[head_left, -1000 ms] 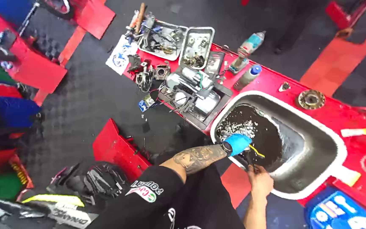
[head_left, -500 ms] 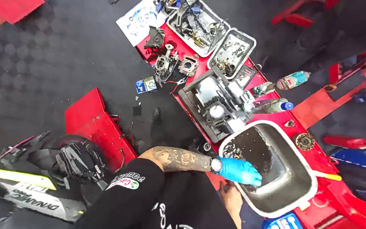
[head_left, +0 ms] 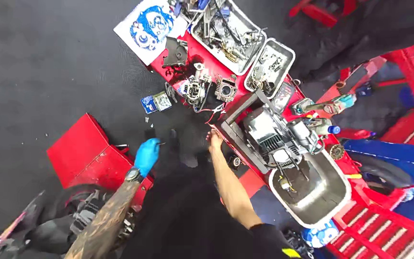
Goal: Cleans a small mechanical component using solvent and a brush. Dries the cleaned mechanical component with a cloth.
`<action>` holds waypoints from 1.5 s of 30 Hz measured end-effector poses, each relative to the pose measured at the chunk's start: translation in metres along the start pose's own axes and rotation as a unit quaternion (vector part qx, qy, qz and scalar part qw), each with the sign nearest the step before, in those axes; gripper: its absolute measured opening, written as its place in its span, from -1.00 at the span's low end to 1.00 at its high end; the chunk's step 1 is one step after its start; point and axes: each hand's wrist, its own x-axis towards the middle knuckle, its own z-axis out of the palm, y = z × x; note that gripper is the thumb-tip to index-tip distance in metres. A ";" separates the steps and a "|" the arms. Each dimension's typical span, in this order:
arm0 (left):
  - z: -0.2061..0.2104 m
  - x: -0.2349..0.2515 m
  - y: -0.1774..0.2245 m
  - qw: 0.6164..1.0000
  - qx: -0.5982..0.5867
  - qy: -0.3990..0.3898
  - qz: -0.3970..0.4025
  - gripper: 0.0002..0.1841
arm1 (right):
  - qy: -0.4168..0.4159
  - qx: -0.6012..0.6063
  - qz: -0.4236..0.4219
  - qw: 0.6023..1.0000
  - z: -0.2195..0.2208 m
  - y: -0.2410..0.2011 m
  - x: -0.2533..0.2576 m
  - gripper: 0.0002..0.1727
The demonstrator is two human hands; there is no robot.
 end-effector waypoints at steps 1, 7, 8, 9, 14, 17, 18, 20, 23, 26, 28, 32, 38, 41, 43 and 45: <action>-0.003 -0.012 -0.029 0.999 0.014 -0.003 -0.037 -0.65 | 0.052 0.067 0.012 0.996 0.024 0.002 0.018 -0.64; 0.006 -0.101 -0.133 0.980 0.034 -0.039 -0.193 -0.69 | 0.191 0.240 0.093 0.947 0.091 -0.024 0.030 -0.77; 0.009 -0.110 -0.141 0.977 0.029 -0.042 -0.209 -0.71 | 0.196 0.254 0.094 0.943 0.091 -0.027 0.031 -0.79; 0.012 -0.118 -0.148 0.974 0.022 -0.049 -0.222 -0.73 | 0.203 0.258 0.098 0.939 0.088 -0.029 0.029 -0.80; 0.014 -0.111 -0.173 0.968 0.022 -0.074 -0.238 -0.77 | 0.201 0.278 0.108 0.933 0.080 -0.045 -0.001 -0.71; 0.000 -0.073 -0.166 0.973 -0.001 -0.051 -0.227 -0.72 | 0.170 0.316 0.103 0.928 0.073 -0.061 -0.036 -0.56; -0.006 -0.056 -0.160 0.974 -0.019 -0.042 -0.220 -0.69 | 0.155 0.325 0.100 0.927 0.070 -0.066 -0.046 -0.47; -0.016 -0.023 -0.141 0.979 -0.049 -0.033 -0.196 -0.67 | 0.148 0.334 0.092 0.927 0.062 -0.074 -0.058 -0.42; -0.021 0.030 -0.095 0.985 -0.096 -0.048 -0.132 -0.67 | 0.151 0.342 0.068 0.925 0.054 -0.093 -0.064 -0.43; -0.003 0.075 -0.025 0.970 -0.222 -0.099 -0.024 -0.65 | 0.149 0.353 0.033 0.923 0.052 -0.118 -0.077 -0.44; 0.017 0.103 0.042 0.922 -0.363 -0.134 0.018 -0.53 | 0.163 0.342 -0.004 0.925 0.052 -0.133 -0.081 -0.47; 0.061 0.161 0.161 0.836 -0.537 -0.107 0.027 -0.58 | 0.210 0.295 -0.069 0.930 0.046 -0.143 -0.085 -0.49; 0.103 0.187 0.201 0.819 -0.557 -0.133 -0.032 -0.55 | 0.192 0.296 -0.189 0.917 0.033 -0.158 -0.094 -0.60; 0.115 0.192 0.206 0.786 -0.598 -0.139 -0.075 -0.45 | 0.162 0.301 -0.260 0.903 0.032 -0.193 -0.109 -0.60; 0.114 0.196 0.209 0.759 -0.625 -0.151 -0.102 -0.50 | 0.153 0.297 -0.298 0.894 0.032 -0.224 -0.123 -0.62; 0.109 0.196 0.212 0.724 -0.659 -0.175 -0.107 -0.59 | 0.147 0.273 -0.349 0.884 0.028 -0.245 -0.137 -0.64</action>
